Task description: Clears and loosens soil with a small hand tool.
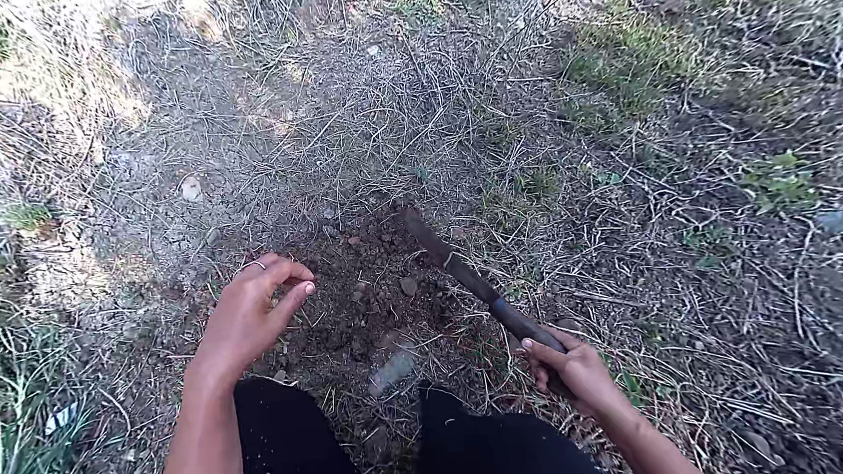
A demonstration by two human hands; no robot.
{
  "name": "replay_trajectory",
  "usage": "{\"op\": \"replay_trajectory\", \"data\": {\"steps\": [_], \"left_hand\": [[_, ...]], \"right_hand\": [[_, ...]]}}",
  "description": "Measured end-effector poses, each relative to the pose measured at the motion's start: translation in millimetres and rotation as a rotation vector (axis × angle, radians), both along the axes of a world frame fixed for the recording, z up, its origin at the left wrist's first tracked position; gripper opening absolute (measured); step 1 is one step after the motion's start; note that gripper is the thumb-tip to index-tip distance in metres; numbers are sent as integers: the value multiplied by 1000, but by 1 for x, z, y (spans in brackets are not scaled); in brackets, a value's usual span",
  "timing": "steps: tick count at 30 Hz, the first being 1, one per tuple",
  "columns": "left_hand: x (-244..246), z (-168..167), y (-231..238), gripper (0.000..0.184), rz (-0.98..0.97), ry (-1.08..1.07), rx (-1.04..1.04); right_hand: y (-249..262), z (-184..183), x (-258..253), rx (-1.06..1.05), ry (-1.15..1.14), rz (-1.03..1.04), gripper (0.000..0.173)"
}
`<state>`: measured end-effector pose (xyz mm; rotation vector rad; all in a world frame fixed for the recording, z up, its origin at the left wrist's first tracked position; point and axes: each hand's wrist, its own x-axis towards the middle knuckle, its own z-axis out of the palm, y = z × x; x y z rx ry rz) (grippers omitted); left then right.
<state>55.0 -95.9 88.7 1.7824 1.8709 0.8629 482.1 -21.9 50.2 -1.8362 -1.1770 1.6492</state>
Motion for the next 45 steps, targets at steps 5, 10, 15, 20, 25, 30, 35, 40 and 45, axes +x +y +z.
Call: {"op": "replay_trajectory", "data": {"steps": [5,10,15,20,25,30,35,40,45], "left_hand": [[1,-2,-2,23,-6,12,-15],[4,-1,-4,20,-15,48,-38],[7,0,-3,21,-50,78,-125],[9,-1,4,22,-80,44,-152],[10,-3,6,21,-79,46,-175],[5,-1,-2,26,-54,57,-166],[8,3,-3,27,-50,92,-224],[12,5,1,27,-65,91,-234],[14,6,-4,28,-102,97,-137]], "right_hand": [[97,-101,-75,-180,12,-179,24],[83,-164,-114,58,-454,350,53],[57,-122,-90,77,-558,558,60],[52,-56,-22,-25,3,-56,21],[106,-39,-20,193,135,-437,26],[140,-110,-75,296,220,-549,28],[60,-165,-94,-174,136,-41,40],[57,-137,-69,-159,119,-242,27],[96,-91,-38,132,124,-393,24]]}}
